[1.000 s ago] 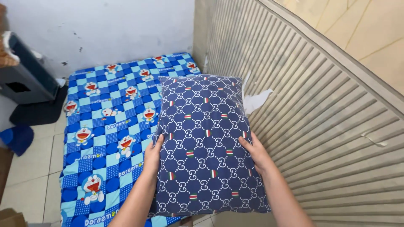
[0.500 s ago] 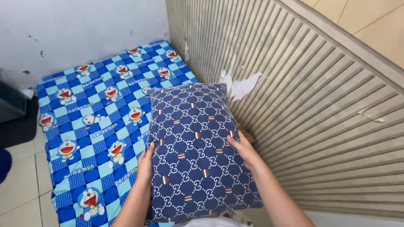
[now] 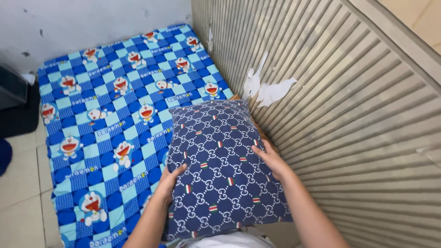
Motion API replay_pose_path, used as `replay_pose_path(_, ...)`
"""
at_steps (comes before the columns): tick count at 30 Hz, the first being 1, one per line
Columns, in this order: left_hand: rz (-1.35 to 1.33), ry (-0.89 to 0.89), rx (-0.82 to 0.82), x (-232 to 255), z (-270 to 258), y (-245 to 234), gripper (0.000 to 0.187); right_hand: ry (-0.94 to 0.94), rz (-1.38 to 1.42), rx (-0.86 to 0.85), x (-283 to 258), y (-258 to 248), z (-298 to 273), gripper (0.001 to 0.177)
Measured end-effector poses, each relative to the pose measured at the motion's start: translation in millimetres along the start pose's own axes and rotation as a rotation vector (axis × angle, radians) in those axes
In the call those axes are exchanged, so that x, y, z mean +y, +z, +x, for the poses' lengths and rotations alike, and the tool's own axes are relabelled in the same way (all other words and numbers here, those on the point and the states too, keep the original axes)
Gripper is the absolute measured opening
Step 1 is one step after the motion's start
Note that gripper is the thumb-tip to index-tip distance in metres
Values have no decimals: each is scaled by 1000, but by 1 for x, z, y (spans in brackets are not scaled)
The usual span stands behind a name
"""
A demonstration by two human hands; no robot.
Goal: Removing pillows and blankets from a closet and arranging them on a mattress on the floor.
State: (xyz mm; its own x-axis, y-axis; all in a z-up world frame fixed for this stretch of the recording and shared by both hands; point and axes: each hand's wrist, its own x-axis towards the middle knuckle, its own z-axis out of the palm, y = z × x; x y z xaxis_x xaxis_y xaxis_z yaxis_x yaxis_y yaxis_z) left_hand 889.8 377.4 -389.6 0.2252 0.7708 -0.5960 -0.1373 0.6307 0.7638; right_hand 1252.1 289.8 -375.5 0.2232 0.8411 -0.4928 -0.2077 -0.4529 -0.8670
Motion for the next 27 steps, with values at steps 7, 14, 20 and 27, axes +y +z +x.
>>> replay_pose_path(7,-190,-25,108,-14,43,70,67,280,-206,-242,-3,-74,24,102)
replay_pose_path(14,-139,-8,53,-52,117,123,67,140,-180,-154,11,-136,68,84)
replay_pose_path(20,111,-361,40,-33,137,177,83,81,-188,-77,52,-184,130,75)
replay_pose_path(27,33,-245,-19,-80,196,180,90,66,-262,-84,69,-207,193,77)
